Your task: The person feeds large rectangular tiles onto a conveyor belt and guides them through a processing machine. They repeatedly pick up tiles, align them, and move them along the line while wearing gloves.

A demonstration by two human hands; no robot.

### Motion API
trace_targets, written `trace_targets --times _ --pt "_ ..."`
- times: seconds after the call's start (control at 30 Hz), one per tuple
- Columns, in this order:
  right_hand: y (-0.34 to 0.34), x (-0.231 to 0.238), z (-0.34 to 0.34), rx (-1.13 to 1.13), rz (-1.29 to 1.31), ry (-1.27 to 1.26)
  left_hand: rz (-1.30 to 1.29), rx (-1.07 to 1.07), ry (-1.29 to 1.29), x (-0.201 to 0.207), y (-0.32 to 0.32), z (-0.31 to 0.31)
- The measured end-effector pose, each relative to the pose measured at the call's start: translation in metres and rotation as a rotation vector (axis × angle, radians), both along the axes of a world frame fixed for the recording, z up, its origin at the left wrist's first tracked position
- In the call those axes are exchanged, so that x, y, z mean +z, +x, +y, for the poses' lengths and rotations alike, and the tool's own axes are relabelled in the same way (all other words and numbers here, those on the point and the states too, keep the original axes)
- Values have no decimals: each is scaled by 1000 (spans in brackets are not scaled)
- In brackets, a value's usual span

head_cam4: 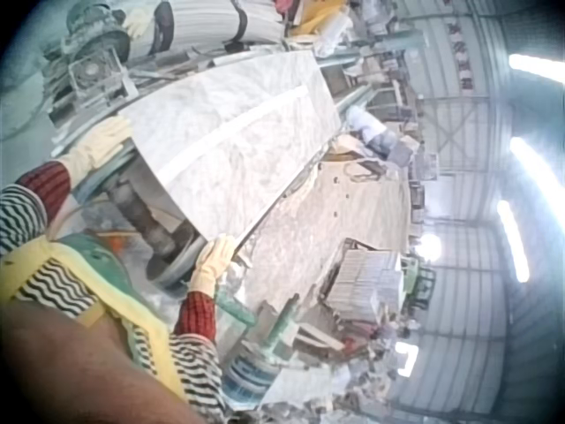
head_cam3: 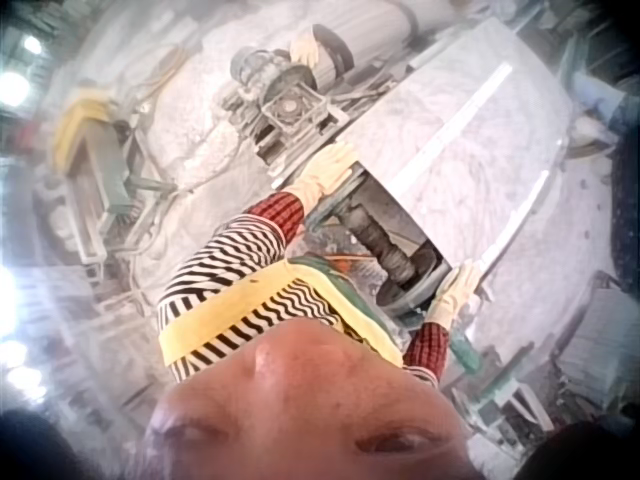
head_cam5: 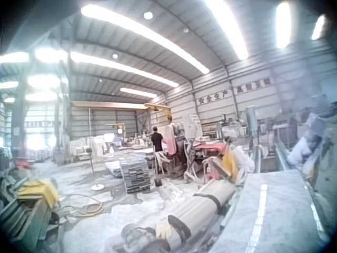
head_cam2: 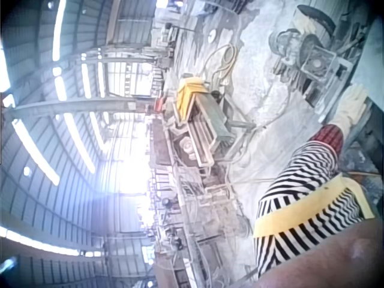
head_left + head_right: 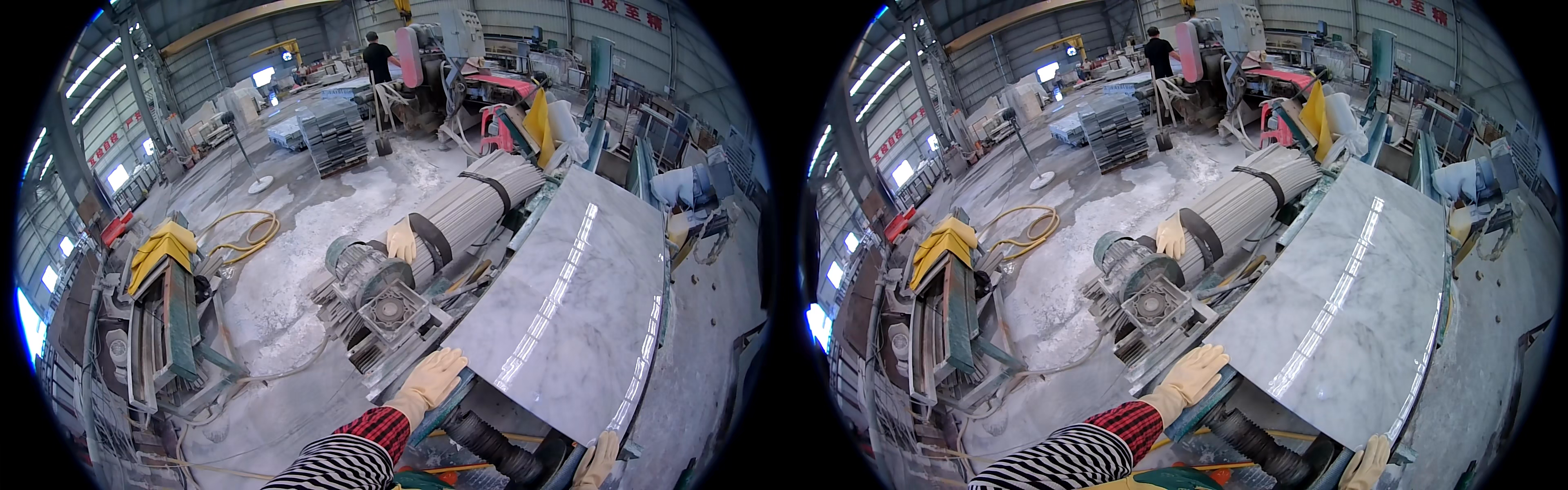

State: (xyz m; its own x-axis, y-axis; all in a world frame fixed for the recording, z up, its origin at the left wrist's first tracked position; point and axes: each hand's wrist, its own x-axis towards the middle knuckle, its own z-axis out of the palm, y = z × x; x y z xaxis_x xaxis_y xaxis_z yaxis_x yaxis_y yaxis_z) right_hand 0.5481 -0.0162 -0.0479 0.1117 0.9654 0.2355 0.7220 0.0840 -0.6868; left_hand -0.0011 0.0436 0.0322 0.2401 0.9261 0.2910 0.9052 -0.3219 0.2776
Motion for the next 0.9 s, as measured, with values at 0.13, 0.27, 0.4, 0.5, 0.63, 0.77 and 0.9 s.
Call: trace_targets --times 0.13,0.27,0.4,0.5,0.63,0.77,0.9 --pt "-8 17 -4 1 -581 100 5 7 8 0 0 -2" --pt "5 -4 -6 36 343 -32 2 12 23 0 0 -5" --pt "9 -9 -6 59 343 -38 5 7 34 2 0 -6" --pt "8 -10 -6 34 328 -62 -3 3 21 1 -2 -7" --pt "7 -5 -9 55 404 -59 -12 3 28 1 -1 -9" --pt "10 -11 -10 46 315 -17 -17 1 20 4 -1 -11" --pt "-23 35 -10 -16 -185 84 -17 11 4 4 -4 -15"
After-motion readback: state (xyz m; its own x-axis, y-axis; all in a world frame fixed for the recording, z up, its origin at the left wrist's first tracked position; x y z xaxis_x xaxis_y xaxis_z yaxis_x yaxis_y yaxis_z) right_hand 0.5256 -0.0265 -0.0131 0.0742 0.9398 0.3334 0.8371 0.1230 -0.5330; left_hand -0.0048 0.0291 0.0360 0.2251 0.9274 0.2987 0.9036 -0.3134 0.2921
